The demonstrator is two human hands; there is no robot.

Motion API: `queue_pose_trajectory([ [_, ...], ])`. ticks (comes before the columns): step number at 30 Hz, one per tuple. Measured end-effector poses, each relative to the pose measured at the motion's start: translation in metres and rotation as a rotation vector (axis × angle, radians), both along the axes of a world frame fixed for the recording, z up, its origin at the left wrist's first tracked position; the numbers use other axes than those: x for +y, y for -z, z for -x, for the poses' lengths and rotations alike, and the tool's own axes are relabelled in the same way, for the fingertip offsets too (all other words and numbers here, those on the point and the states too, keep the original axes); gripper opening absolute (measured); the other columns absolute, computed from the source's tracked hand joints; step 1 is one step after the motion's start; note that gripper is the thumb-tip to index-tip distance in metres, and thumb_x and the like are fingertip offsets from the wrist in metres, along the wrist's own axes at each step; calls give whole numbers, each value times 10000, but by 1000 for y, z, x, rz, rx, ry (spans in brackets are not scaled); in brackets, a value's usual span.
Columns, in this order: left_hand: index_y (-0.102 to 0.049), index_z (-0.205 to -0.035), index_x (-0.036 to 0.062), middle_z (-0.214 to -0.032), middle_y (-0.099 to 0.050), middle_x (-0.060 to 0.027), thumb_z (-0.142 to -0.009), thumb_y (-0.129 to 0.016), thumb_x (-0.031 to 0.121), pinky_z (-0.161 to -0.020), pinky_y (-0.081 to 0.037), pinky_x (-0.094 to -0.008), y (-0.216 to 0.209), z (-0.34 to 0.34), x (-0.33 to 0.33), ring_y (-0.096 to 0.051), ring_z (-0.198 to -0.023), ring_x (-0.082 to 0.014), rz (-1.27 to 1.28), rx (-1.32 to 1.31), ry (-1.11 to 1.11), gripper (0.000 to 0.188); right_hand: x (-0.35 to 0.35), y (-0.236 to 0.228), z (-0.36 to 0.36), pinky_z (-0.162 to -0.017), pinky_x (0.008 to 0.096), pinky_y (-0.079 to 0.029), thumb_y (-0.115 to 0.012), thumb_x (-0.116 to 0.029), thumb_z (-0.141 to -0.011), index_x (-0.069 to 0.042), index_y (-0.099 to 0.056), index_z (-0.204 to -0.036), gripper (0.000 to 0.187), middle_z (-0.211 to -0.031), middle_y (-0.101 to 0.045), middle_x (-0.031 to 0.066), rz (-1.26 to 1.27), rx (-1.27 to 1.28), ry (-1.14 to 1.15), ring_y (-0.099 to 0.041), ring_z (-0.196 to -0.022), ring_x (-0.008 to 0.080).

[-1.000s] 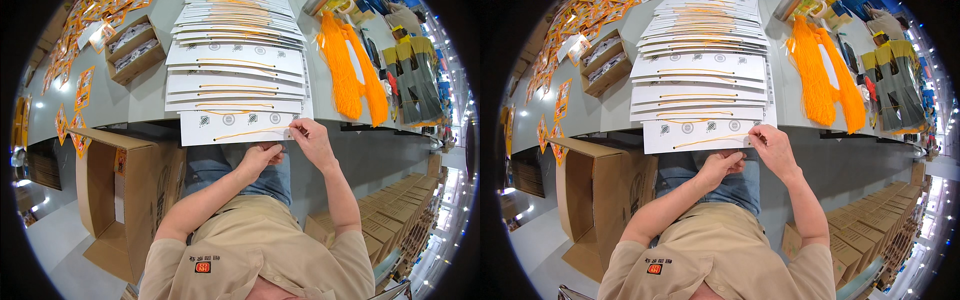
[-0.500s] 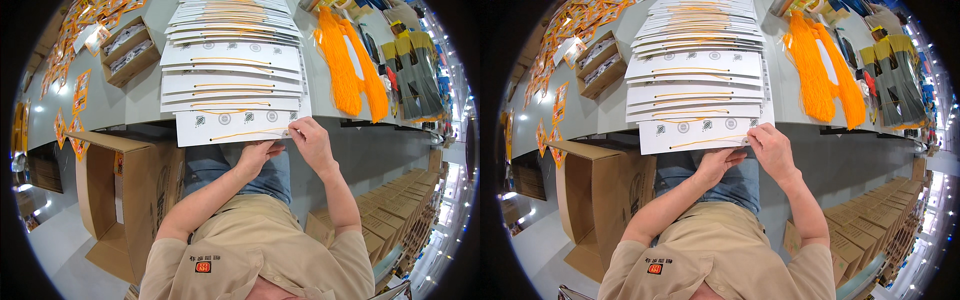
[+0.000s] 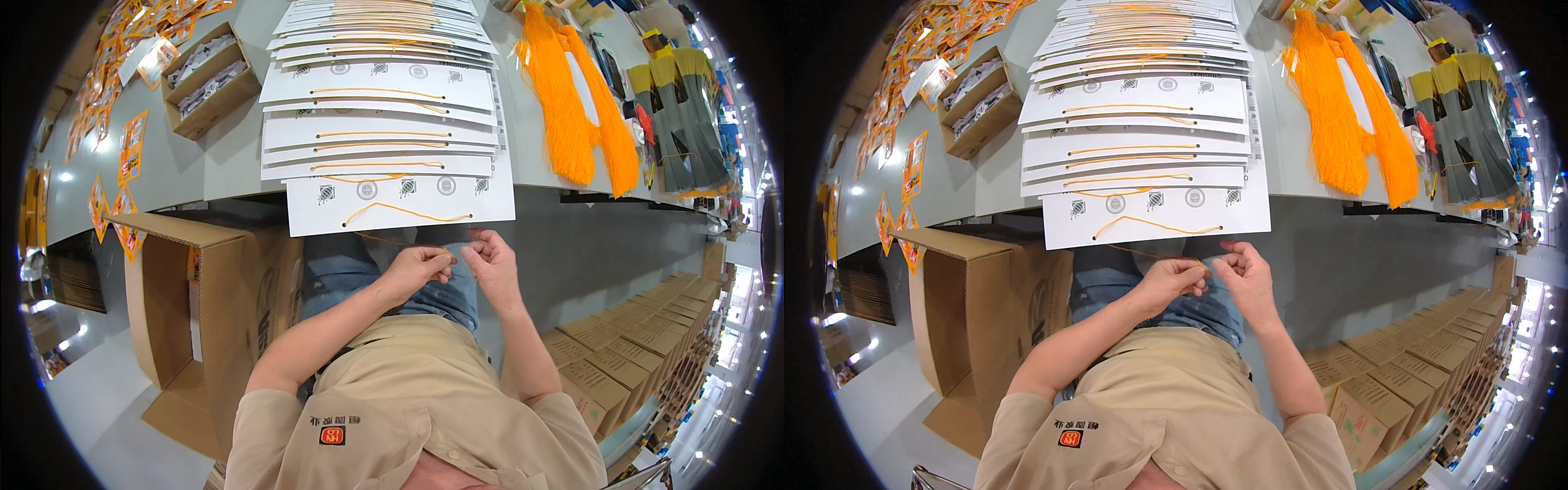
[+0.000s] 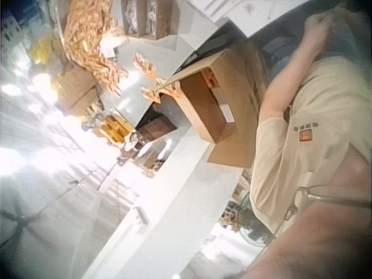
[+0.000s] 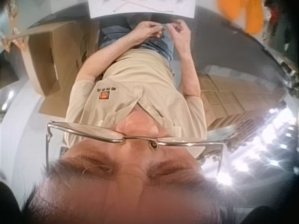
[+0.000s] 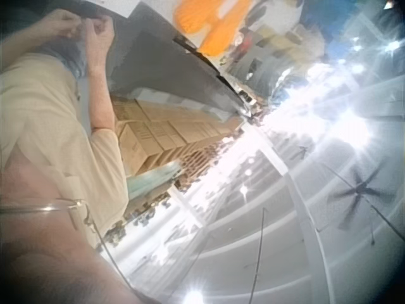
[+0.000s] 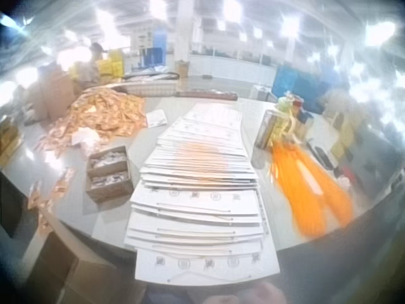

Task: The person repeatedly picks up white cardboard display cards from a stack, threads an orange cord through two holes, and places the assembled cards back on the stack. The process is continuous and repetitive throughout the clip.

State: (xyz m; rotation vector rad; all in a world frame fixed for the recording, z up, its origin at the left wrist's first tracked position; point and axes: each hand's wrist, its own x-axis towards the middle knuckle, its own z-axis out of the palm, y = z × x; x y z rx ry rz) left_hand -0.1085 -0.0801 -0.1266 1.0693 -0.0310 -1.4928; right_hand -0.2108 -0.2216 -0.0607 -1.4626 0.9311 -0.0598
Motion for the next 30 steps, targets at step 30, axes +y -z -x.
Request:
queue_pose_trajectory([
  [30, -692, -1050, 14, -942, -698, -51, -997, -616, 138, -787, -552, -292, 27, -10, 46, -663, -840, -142, -104, 170, -285, 155, 36, 27, -12, -741, 281, -542, -715, -97, -895, 23, -679, -987, 155, -894, -703, 82, 159, -111, -318, -669, -810, 127],
])
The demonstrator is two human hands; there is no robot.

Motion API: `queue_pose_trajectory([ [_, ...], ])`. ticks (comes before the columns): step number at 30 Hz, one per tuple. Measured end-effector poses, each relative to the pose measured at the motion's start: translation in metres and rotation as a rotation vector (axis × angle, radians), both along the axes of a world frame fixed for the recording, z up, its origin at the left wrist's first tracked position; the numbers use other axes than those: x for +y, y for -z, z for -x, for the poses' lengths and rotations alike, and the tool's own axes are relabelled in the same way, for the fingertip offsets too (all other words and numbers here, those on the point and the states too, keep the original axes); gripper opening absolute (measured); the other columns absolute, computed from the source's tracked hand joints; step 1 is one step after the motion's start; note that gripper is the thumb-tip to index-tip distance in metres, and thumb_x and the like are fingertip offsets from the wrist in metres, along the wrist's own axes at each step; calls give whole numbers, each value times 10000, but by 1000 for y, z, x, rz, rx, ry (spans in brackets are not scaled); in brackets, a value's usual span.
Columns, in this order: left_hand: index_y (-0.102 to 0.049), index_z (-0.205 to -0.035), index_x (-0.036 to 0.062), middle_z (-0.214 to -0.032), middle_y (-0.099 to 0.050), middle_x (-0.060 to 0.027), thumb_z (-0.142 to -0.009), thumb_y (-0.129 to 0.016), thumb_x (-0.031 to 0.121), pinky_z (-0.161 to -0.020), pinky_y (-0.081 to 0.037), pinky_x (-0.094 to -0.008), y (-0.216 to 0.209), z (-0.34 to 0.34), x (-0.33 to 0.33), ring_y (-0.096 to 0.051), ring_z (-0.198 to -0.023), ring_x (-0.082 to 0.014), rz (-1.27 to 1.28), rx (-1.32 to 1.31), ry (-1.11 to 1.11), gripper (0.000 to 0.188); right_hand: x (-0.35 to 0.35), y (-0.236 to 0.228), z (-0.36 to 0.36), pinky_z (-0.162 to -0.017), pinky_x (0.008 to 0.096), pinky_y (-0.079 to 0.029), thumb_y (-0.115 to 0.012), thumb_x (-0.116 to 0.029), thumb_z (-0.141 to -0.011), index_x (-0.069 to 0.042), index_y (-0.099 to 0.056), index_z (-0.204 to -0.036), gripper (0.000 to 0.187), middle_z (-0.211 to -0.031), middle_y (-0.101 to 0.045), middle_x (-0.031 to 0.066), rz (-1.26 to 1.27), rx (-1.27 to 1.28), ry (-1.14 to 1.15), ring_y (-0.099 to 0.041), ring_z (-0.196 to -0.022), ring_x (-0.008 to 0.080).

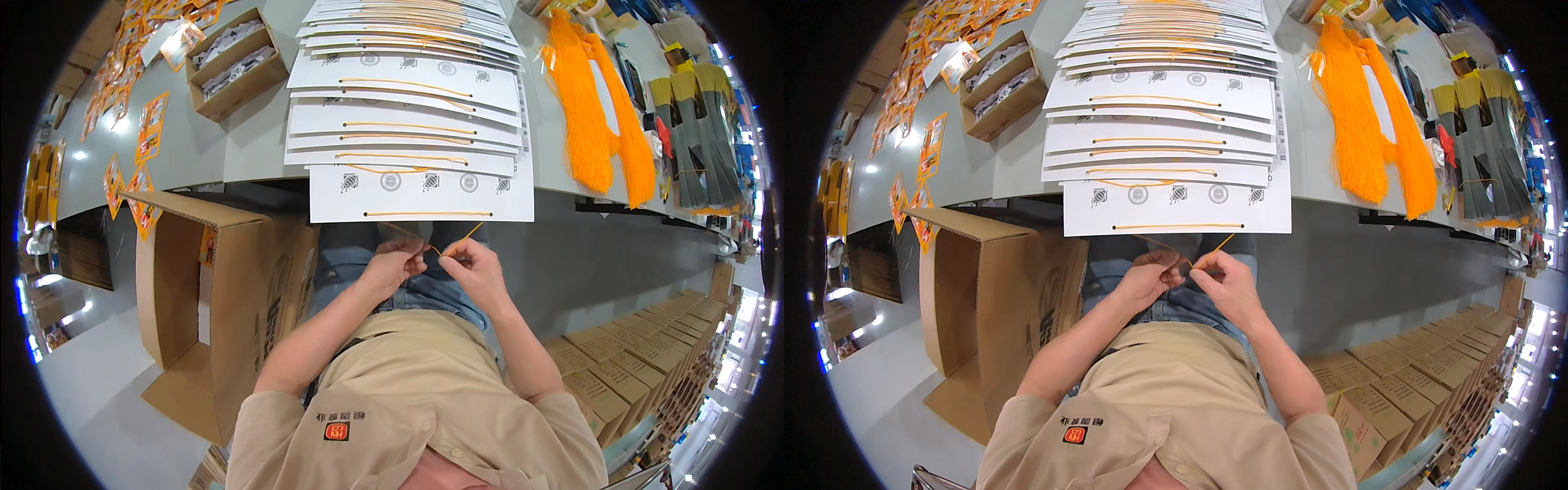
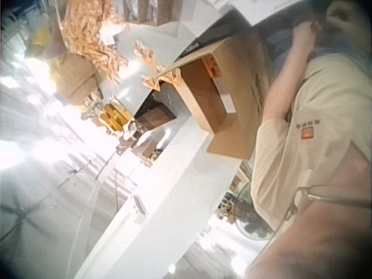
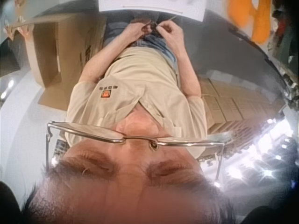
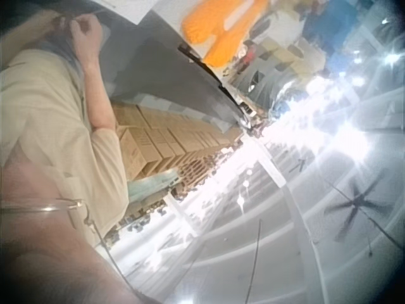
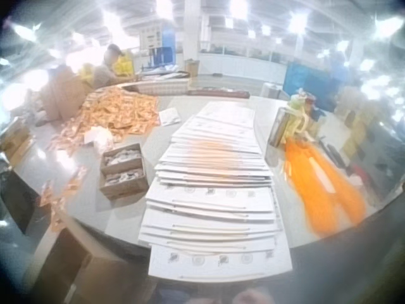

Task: The person repeatedly picks up white cardboard display cards from a stack, threads an orange cord through two holes, and places the assembled cards back on the stack. The process is continuous and repetitive throughout the clip.

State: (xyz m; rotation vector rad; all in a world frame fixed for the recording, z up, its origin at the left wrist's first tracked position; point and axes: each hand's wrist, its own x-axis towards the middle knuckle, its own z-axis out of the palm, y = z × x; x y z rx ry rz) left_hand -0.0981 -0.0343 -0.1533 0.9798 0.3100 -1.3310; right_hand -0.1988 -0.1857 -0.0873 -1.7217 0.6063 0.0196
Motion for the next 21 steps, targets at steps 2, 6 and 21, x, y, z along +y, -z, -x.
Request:
queue_pose_trajectory([
  [2, -697, -1030, -1, -899, -708, -59, -978, -594, 69, -784, -558, -298, -4, 5, -5, -678, -818, -149, -54, 1, -80, 135, 8, 4, -14, -754, 304, -542, -725, -132, -871, 32, -688, -976, 199, -912, -713, 119, 195, -82, -112, -679, -807, 163],
  [6, -727, -882, -23, -768, -693, -43, -942, -650, 100, -704, -530, -262, -27, 9, -7, -636, -731, -89, 26, -491, 247, 157, 2, 5, -34, -717, 326, -544, -705, -164, -848, 57, -723, -967, 252, -916, -742, 163, -3, 109, -5, -692, -758, 195],
  [21, -728, -931, -47, -801, -699, -37, -923, -703, 157, -644, -474, -257, -39, -18, -6, -590, -703, -84, -260, -732, 35, 205, 28, 1, -10, -659, 324, -516, -648, -41, -940, 29, -682, -1063, 145, -862, -662, 118, 246, -183, 19, -653, -734, 192],
])
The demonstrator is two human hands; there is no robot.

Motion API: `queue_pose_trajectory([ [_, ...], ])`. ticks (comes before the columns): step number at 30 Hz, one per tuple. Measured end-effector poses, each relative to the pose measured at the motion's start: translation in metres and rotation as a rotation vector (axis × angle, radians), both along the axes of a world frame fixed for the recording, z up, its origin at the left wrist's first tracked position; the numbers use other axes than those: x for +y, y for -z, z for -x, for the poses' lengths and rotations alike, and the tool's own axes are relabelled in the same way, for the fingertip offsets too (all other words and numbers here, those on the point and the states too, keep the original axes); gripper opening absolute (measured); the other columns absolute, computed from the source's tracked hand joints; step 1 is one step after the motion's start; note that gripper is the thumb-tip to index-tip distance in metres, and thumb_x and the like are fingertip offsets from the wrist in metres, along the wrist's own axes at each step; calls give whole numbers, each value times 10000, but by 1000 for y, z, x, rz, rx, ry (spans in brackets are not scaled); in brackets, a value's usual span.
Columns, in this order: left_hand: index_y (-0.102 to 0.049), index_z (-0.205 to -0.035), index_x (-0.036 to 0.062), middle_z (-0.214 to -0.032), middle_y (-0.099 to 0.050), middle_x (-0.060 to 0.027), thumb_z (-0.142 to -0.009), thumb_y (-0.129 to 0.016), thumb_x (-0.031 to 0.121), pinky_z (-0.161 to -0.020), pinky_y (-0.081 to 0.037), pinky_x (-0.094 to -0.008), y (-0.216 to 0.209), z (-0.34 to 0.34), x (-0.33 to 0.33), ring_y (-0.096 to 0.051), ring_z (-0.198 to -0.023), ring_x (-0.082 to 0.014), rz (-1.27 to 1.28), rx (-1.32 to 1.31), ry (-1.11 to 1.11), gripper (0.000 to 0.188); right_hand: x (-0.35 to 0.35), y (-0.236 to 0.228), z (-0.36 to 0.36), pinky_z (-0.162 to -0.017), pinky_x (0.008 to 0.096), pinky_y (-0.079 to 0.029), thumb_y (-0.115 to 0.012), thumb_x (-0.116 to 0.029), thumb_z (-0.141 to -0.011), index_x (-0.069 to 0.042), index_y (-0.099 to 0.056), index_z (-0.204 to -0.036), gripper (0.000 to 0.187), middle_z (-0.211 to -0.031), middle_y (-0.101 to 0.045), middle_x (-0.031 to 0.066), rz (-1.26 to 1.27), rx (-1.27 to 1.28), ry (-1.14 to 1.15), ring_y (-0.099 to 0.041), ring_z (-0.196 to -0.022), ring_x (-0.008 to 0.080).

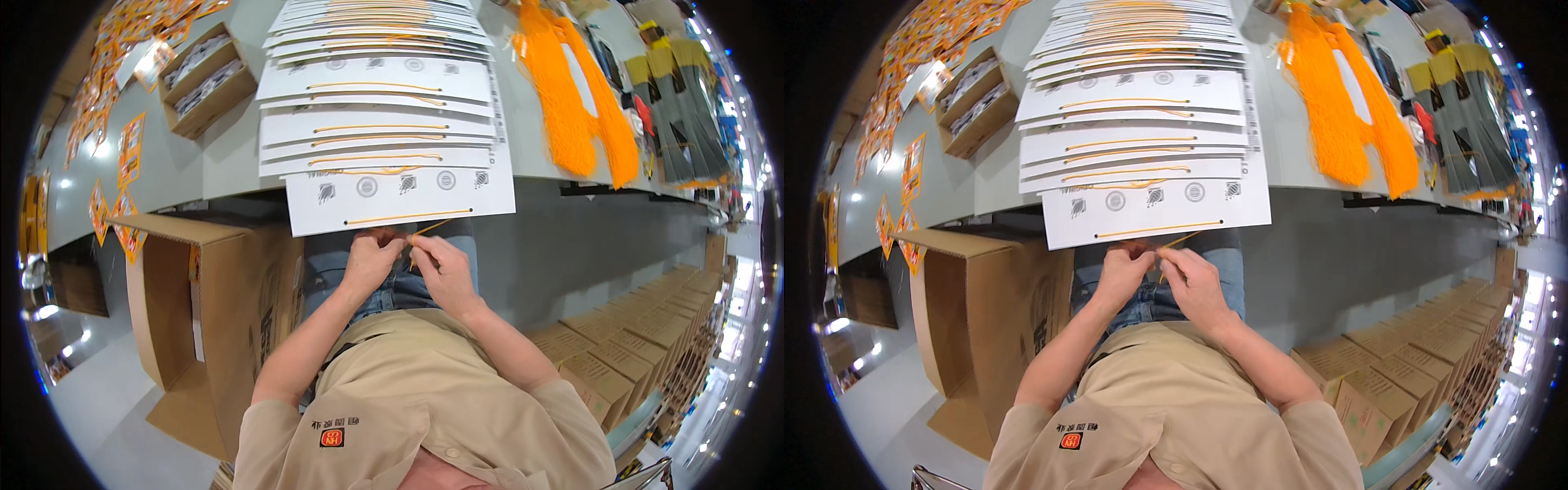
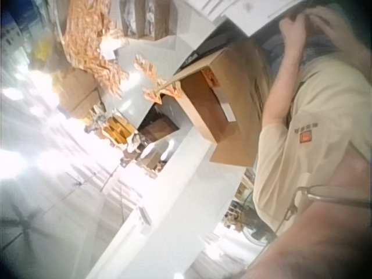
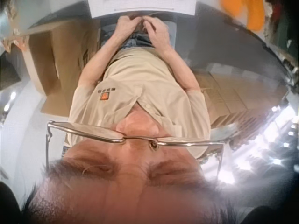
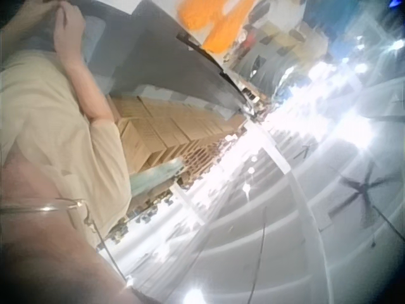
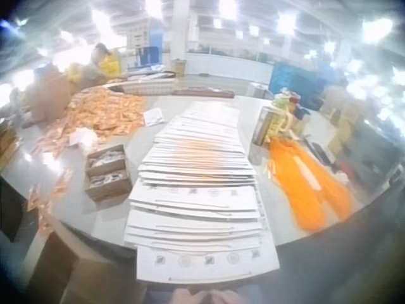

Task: The person repeatedly picks up white cardboard display cards from a stack, threads an orange cord through two holes, and places the assembled cards back on the stack. The process is continuous and repetitive throughout the clip.

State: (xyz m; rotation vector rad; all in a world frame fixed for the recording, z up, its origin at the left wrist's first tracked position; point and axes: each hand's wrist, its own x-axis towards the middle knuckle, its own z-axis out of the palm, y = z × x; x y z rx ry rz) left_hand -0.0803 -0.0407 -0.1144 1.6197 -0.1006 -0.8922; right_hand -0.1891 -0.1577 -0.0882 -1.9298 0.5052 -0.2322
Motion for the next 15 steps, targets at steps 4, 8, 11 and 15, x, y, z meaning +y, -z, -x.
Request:
queue_pose_trajectory([
  [4, -732, -974, -52, -808, -708, -46, -947, -702, 210, -677, -499, -254, -10, 4, 5, -618, -732, -89, 111, -22, -32, 265, -14, -9, -12, -684, 356, -511, -692, -38, -899, 11, -680, -984, 98, -897, -649, 128, 84, -49, -3, -645, -775, 234],
  [8, -695, -998, -15, -834, -686, -39, -959, -662, 107, -651, -483, -274, -2, 9, -6, -601, -724, -110, 276, 160, -137, 132, -9, -11, -12, -680, 359, -505, -731, -38, -864, -12, -647, -883, 90, -872, -608, 117, -59, -87, 107, -629, -782, 256],
  [11, -667, -999, 13, -818, -668, -45, -963, -634, 49, -627, -474, -289, 10, 6, -10, -589, -697, -123, 253, 194, -273, 61, -4, -7, -7, -685, 361, -508, -743, -44, -853, -19, -638, -890, 115, -881, -601, 115, 109, -230, -64, -615, -792, 278],
  [15, -635, -1048, -1, -866, -672, -82, -962, -599, 14, -696, -528, -321, 4, 1, -1, -637, -754, -170, 157, 74, -321, 95, -23, 10, 2, -713, 371, -536, -731, -43, -845, 10, -701, -900, 81, -891, -701, 160, -21, 103, 189, -676, -815, 311],
])
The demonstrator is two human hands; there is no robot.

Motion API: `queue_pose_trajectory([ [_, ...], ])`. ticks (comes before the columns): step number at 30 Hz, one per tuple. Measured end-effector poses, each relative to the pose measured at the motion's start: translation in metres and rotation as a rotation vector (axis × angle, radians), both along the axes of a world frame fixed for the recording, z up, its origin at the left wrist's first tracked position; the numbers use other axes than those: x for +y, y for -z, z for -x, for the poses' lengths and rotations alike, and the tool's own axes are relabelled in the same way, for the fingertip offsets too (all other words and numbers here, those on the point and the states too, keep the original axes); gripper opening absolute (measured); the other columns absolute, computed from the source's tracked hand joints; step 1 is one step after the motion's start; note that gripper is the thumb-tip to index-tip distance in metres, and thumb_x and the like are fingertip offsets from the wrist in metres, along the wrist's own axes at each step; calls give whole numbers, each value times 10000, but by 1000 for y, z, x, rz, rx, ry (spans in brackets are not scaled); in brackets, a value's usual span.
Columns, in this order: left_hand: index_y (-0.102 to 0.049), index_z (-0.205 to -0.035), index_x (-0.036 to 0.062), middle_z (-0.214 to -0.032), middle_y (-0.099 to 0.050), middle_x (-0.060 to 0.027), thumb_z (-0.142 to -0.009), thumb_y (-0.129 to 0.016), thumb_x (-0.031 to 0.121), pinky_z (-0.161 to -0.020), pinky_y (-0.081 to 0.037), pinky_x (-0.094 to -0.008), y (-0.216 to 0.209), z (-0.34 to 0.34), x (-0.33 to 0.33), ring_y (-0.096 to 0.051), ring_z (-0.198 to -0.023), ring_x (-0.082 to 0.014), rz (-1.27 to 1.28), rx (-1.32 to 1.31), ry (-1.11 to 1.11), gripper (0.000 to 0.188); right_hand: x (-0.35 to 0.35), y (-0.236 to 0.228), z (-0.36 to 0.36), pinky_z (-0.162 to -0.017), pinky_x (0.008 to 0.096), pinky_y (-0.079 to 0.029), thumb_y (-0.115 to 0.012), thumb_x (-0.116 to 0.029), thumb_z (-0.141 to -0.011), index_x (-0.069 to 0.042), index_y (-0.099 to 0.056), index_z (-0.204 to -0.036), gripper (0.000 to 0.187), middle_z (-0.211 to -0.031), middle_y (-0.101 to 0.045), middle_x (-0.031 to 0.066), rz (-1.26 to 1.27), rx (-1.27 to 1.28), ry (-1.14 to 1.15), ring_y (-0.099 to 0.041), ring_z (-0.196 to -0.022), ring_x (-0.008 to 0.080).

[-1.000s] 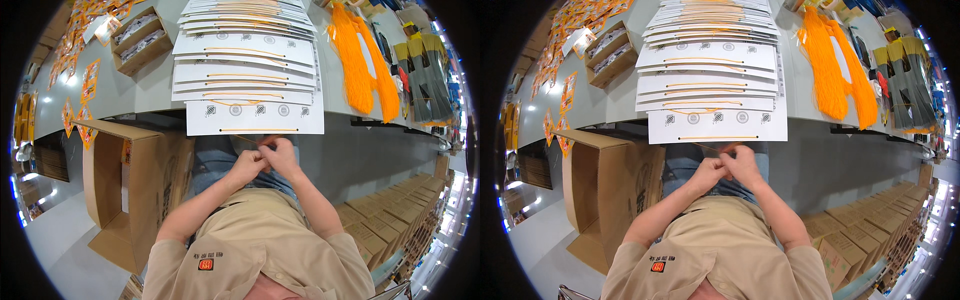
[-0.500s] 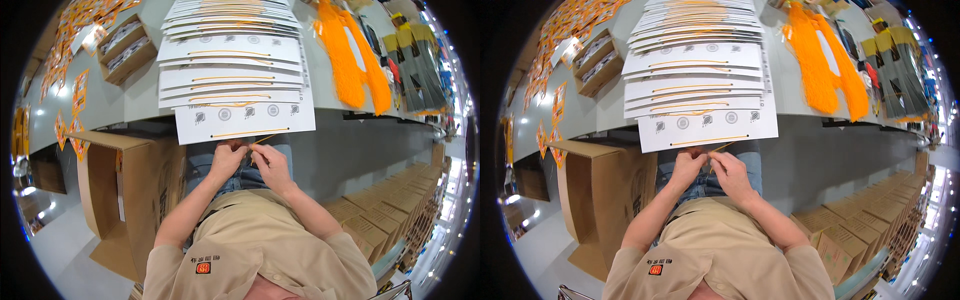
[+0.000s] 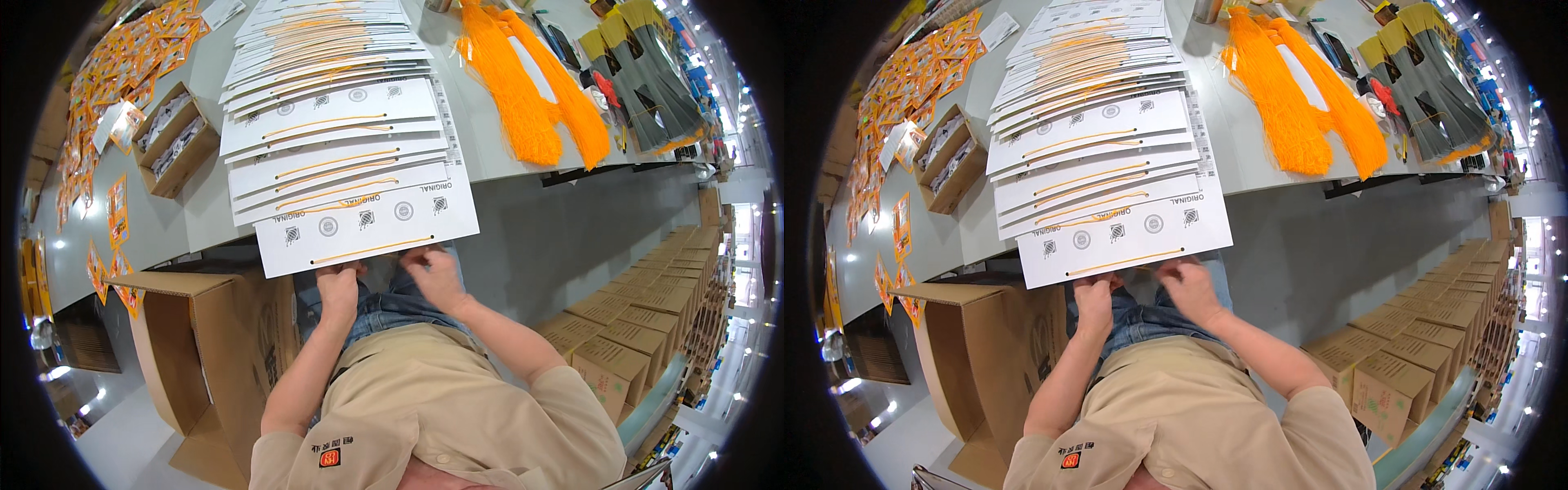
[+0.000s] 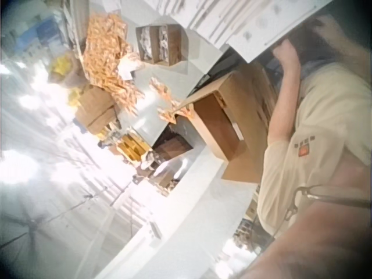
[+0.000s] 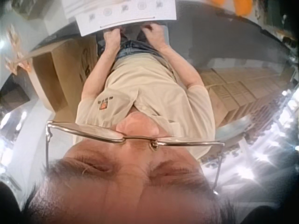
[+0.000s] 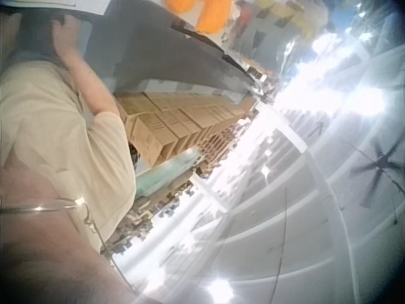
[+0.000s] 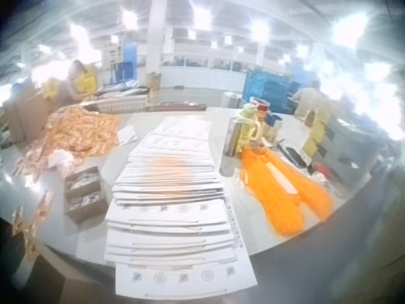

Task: The person repeatedly picks up white cardboard display cards from a stack, threads an orange cord through two holes, and places the assembled cards back on the stack. The process is continuous and repetitive throughout the clip.

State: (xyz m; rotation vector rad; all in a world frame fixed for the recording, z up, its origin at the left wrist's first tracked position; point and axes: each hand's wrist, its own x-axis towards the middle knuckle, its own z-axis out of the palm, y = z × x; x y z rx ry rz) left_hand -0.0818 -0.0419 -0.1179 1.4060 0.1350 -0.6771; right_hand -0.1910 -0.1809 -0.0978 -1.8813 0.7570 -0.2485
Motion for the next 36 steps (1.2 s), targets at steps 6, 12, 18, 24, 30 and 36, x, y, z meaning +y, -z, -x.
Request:
queue_pose_trajectory([
  [6, -600, -1200, -28, -1118, -694, -129, -990, -542, 48, -864, -583, -352, -57, -7, -1, -700, -960, -225, 467, 140, -7, 231, -39, 6, 34, -673, 341, -542, -718, -49, -880, 12, -663, -969, 121, -846, -698, 127, 231, 12, -162, -676, -696, 238],
  [12, -509, -1320, -31, -1260, -618, -161, -983, -495, -20, -918, -588, -402, -91, -55, -43, -666, -1077, -263, 554, 86, -197, 337, -134, -4, 13, -630, 287, -512, -664, -104, -952, 15, -644, -993, 128, -737, -654, 91, 386, -147, 255, -603, -635, 132],
  [18, -542, -1298, -51, -1236, -638, -162, -992, -516, 12, -998, -552, -412, -80, -117, -66, -648, -1126, -249, 448, -120, -35, 314, -220, -14, -20, -561, 261, -482, -652, -266, -966, 33, -673, -1059, 314, -665, -610, 10, 773, 198, 319, -588, -584, 113],
  [24, -551, -1334, -14, -1324, -589, -217, -849, -760, 247, -1090, -399, -433, -84, -101, -22, -536, -1244, -382, -647, -1150, 609, 589, -231, -33, -11, -493, 237, -426, -680, -238, -939, -8, -691, -908, 233, -631, -560, -8, -124, 100, 224, -496, -512, 64],
  [30, -607, -1264, 32, -1167, -640, -210, -848, -775, 277, -932, -477, -469, -86, -115, -16, -607, -1065, -399, -764, -1290, 725, 511, -224, -13, -22, -677, 389, -525, -659, -146, -892, 10, -664, -935, 162, -735, -661, 115, 648, 31, 44, -657, -717, 263],
  [36, -696, -1062, 24, -926, -689, -165, -838, -779, 233, -817, -520, -456, -101, -122, -17, -654, -907, -374, -742, -1245, 758, 317, -259, -29, -61, -776, 510, -527, -588, -111, -867, 14, -661, -876, 146, -857, -693, 222, 888, 231, -180, -665, -861, 424],
])
